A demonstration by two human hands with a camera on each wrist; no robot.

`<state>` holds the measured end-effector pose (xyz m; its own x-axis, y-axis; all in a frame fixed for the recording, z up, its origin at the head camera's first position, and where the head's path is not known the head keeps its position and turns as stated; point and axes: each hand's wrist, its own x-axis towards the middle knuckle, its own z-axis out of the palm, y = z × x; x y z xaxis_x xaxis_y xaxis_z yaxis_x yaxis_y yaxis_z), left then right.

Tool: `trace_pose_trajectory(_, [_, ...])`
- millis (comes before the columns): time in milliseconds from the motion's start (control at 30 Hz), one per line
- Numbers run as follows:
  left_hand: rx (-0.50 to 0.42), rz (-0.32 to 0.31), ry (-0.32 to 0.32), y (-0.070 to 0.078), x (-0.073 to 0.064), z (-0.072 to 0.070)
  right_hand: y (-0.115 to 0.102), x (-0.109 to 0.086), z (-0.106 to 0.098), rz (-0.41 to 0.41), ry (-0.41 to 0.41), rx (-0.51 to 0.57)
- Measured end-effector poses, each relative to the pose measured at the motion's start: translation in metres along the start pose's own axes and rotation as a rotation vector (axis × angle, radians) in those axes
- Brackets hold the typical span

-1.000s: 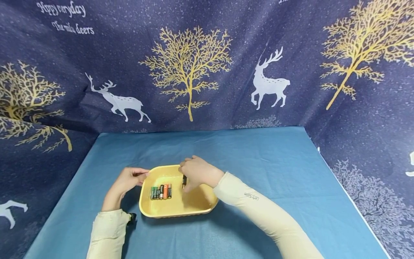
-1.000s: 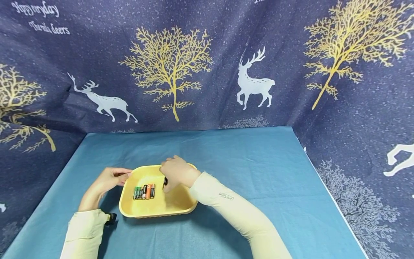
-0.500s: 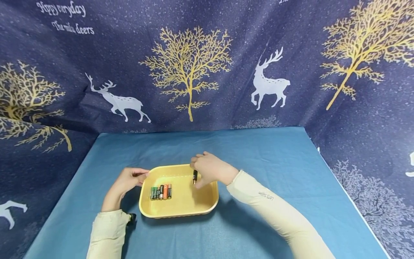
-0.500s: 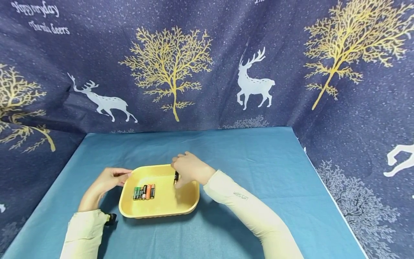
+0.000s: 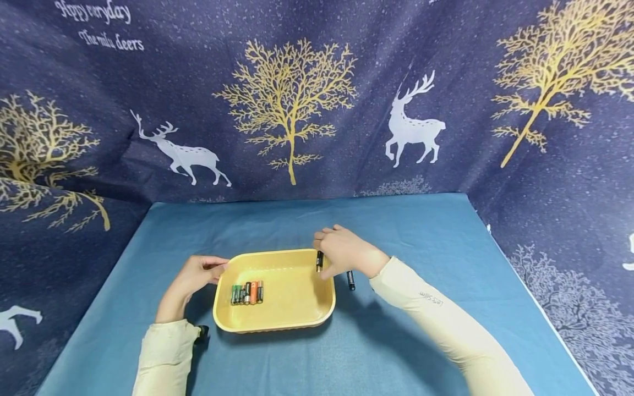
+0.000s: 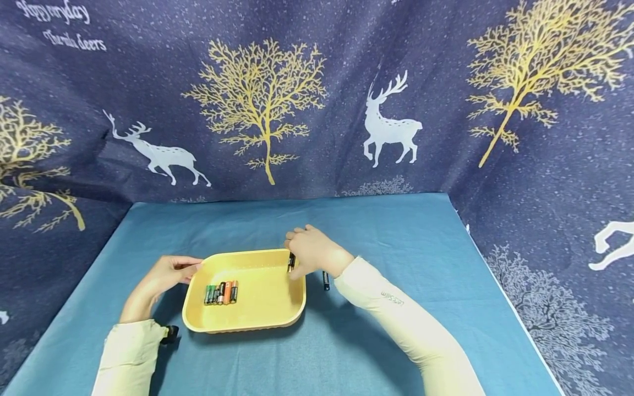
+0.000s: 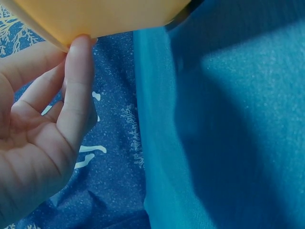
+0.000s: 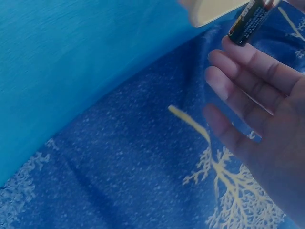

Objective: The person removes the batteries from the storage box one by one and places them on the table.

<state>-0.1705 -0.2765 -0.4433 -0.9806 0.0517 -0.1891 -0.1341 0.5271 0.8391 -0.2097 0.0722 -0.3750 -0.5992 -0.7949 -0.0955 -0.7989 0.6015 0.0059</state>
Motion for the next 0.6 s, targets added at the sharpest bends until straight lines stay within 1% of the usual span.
trace_pose_trajectory(200, [-0.001, -0.004, -0.003, 0.001, 0.0, 0.0, 0.013, -0.01, 0.004, 0.044, -0.016, 0.001])
trace_pose_trajectory(367, [0.005, 0.009, -0.007, 0.002, 0.001, 0.0, 0.025, -0.021, 0.01, 0.063, -0.002, -0.01])
trace_pose_trajectory(500, [0.012, 0.013, -0.005, 0.001, 0.002, 0.001, 0.035, -0.032, 0.019, 0.084, 0.005, 0.014])
trace_pose_trajectory(600, [0.012, 0.014, -0.001, 0.0, 0.001, 0.001, 0.041, -0.039, 0.028, 0.102, -0.01, 0.022])
